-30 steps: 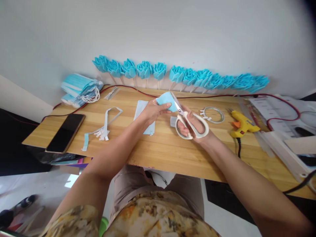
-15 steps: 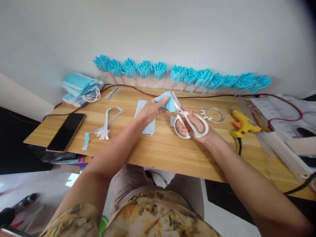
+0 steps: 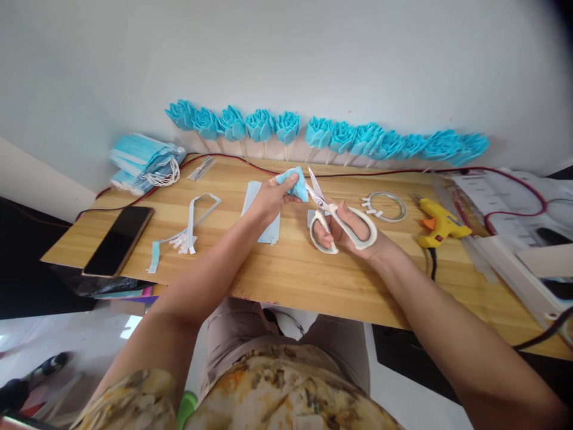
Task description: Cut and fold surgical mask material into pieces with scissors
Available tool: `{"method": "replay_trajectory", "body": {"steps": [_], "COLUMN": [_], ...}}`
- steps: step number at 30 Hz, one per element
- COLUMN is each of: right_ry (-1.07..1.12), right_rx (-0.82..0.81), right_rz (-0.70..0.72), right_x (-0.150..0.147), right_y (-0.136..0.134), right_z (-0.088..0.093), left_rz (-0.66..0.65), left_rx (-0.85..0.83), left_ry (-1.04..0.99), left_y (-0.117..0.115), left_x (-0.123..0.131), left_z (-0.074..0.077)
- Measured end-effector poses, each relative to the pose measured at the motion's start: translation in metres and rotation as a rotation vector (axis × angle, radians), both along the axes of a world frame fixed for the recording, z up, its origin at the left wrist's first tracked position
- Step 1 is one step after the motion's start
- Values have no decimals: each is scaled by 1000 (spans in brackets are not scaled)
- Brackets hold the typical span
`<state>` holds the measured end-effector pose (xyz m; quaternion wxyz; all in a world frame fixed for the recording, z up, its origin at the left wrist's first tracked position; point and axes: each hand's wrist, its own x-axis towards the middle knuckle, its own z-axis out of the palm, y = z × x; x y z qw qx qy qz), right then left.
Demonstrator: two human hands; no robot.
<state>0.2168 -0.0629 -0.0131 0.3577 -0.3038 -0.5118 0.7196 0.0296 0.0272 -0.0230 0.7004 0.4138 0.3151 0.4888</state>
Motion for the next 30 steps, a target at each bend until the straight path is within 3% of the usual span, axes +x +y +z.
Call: {"method": "replay_trajectory", "body": {"steps": [5, 16, 30], "right_ry": [-13, 17, 30], "right_rx": [41, 51, 65], "right_rz": [-21, 0, -10], "right_x": [-1, 0, 3], "right_y": [2, 3, 5], "right_z": [-1, -1, -3], "left_rz": [70, 91, -79], "left_rx": [-1, -49, -46], "left_ry": [-9, -9, 15], "left_y": [3, 4, -4], "left_x": [-2, -2, 2], "left_z": [-2, -3, -1]}}
